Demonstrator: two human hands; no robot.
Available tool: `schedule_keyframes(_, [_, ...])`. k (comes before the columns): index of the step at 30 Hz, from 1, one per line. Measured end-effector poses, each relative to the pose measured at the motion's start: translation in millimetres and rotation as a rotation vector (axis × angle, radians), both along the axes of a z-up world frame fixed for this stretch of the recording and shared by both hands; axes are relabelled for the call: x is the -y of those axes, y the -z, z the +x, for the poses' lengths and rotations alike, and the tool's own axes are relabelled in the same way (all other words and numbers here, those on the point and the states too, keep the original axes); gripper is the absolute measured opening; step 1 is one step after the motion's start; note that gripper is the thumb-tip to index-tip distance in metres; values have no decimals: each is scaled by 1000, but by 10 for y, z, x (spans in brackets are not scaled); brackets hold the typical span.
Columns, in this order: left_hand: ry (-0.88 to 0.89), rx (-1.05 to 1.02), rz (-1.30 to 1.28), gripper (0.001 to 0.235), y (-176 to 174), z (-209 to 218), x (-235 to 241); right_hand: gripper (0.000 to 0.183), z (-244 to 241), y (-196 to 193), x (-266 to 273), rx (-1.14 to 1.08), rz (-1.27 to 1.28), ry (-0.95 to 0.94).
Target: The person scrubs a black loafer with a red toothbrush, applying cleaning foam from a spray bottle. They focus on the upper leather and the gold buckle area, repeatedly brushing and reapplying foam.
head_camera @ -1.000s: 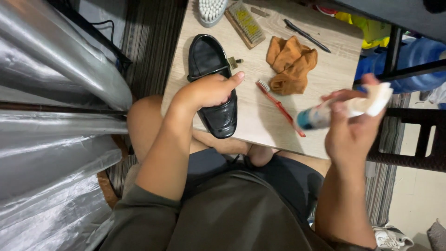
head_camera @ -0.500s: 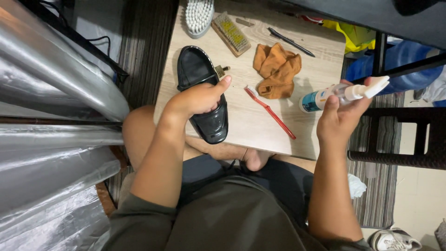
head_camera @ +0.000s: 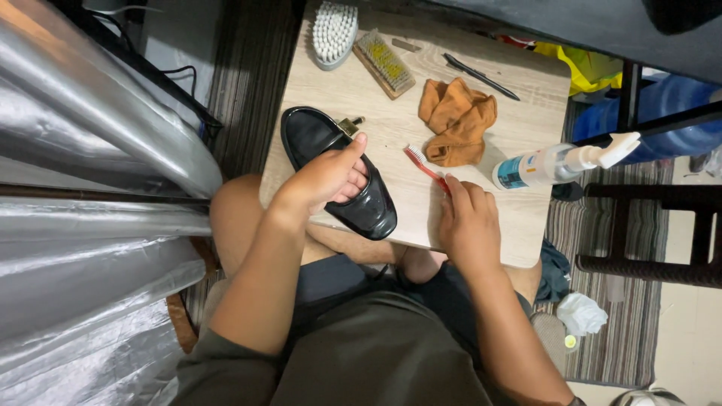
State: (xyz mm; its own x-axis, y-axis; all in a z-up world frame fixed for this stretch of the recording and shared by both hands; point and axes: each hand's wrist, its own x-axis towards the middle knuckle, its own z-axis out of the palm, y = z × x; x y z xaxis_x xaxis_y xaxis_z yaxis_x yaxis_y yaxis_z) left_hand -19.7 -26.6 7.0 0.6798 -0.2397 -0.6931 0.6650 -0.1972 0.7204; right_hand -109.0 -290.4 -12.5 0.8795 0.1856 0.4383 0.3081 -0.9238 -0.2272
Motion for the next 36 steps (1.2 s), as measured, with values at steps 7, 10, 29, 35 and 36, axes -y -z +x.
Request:
schedule_keyframes(7, [-36,-14,-66,90,-63,-33,9,45,-44,-118,-12,-93,2,-14])
schedule_keyframes(10, [-93,-44,-146,93,-55,-74,18,43,-168,-475,-198,-226,274,-65])
schedule_keyframes(29, [-198,-84,-437,96,11,-137,30,32,-598,-495,-391,-424,85,-41])
schedule_keyframes(35, [-202,-74,-433,95,51,-125,24,36,-406,-377,-526,-379,81,-72])
schedule_keyframes(36, [-209,-77,-434,96,46,-133,20,37,-391,-344,-550,-371,75,-84])
